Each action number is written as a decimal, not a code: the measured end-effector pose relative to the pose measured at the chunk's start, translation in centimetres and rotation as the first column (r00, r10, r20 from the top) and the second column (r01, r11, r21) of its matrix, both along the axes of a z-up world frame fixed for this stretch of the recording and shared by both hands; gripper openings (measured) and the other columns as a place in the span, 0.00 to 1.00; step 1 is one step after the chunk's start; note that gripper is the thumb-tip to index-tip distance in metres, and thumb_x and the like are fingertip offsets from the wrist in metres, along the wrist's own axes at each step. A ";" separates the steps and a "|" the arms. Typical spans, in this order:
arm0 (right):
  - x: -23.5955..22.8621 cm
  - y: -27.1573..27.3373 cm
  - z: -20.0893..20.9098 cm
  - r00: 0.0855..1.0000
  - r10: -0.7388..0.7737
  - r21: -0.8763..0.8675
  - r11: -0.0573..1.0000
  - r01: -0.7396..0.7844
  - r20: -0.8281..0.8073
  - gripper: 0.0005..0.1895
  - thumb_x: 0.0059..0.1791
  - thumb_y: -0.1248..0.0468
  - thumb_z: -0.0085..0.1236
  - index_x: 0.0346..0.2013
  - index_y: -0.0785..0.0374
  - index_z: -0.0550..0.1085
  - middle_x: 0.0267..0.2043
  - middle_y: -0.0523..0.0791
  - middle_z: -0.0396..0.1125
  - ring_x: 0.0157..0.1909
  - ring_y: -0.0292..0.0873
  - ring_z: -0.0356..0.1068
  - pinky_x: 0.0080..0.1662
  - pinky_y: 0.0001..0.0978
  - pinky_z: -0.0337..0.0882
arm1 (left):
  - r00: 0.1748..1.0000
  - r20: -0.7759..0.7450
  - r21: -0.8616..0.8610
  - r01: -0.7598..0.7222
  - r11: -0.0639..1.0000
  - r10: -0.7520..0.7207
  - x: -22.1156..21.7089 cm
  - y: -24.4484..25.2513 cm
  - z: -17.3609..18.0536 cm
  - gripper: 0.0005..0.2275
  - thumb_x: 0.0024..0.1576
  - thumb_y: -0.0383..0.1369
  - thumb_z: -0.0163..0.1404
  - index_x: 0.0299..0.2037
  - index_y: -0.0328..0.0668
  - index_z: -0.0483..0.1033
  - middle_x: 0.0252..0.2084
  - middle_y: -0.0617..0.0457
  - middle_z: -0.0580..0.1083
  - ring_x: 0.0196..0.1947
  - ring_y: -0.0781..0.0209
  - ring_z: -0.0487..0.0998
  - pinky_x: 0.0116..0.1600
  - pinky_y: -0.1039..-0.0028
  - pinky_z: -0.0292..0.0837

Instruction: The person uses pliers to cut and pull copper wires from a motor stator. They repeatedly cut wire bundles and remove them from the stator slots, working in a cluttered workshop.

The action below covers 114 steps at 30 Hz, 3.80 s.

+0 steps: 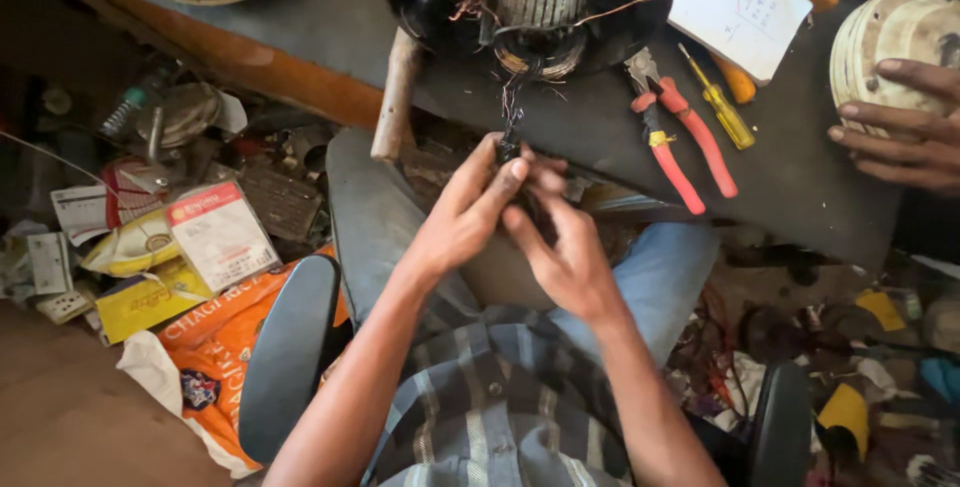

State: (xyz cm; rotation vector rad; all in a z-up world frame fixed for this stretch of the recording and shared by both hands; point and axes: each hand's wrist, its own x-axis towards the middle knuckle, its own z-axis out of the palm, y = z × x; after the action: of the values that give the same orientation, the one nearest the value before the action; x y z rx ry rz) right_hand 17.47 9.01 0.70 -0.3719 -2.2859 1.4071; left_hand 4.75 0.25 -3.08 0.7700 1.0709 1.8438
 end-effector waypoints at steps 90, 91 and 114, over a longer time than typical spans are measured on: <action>-7.3 13.5 15.5 0.150 0.195 -0.175 0.975 -0.136 0.969 0.27 0.56 0.44 0.46 0.56 0.61 0.77 0.48 0.44 0.78 0.54 0.41 0.76 0.56 0.35 0.71 | 0.548 -0.664 0.058 -0.640 0.767 0.508 -3.5 4.3 4.0 0.04 0.61 0.20 0.52 0.43 0.33 0.74 0.38 0.43 0.70 0.37 0.41 0.75 0.40 0.60 0.70; -6.8 13.7 15.3 0.274 0.297 -0.261 0.952 -0.159 0.915 0.29 0.55 0.46 0.44 0.58 0.64 0.76 0.50 0.45 0.77 0.54 0.41 0.76 0.55 0.37 0.70 | 0.557 -0.650 0.053 -0.645 0.763 0.516 -3.3 4.3 4.2 0.04 0.61 0.21 0.52 0.44 0.33 0.74 0.39 0.42 0.70 0.37 0.42 0.76 0.41 0.60 0.70; -1.3 6.6 11.9 0.714 -0.214 0.546 0.792 -0.274 0.667 0.17 0.53 0.54 0.57 0.47 0.64 0.71 0.34 0.56 0.68 0.33 0.55 0.72 0.35 0.43 0.72 | 0.602 -0.594 -0.043 -0.686 0.727 0.533 -2.9 4.1 6.0 0.07 0.59 0.26 0.54 0.45 0.32 0.78 0.38 0.44 0.78 0.34 0.53 0.81 0.41 0.69 0.75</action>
State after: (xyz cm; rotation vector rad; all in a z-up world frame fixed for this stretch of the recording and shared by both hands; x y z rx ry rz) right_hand 16.19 15.63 12.63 -0.7506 -3.2103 0.4259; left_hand 1.85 4.36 2.94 0.8474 2.1551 1.9993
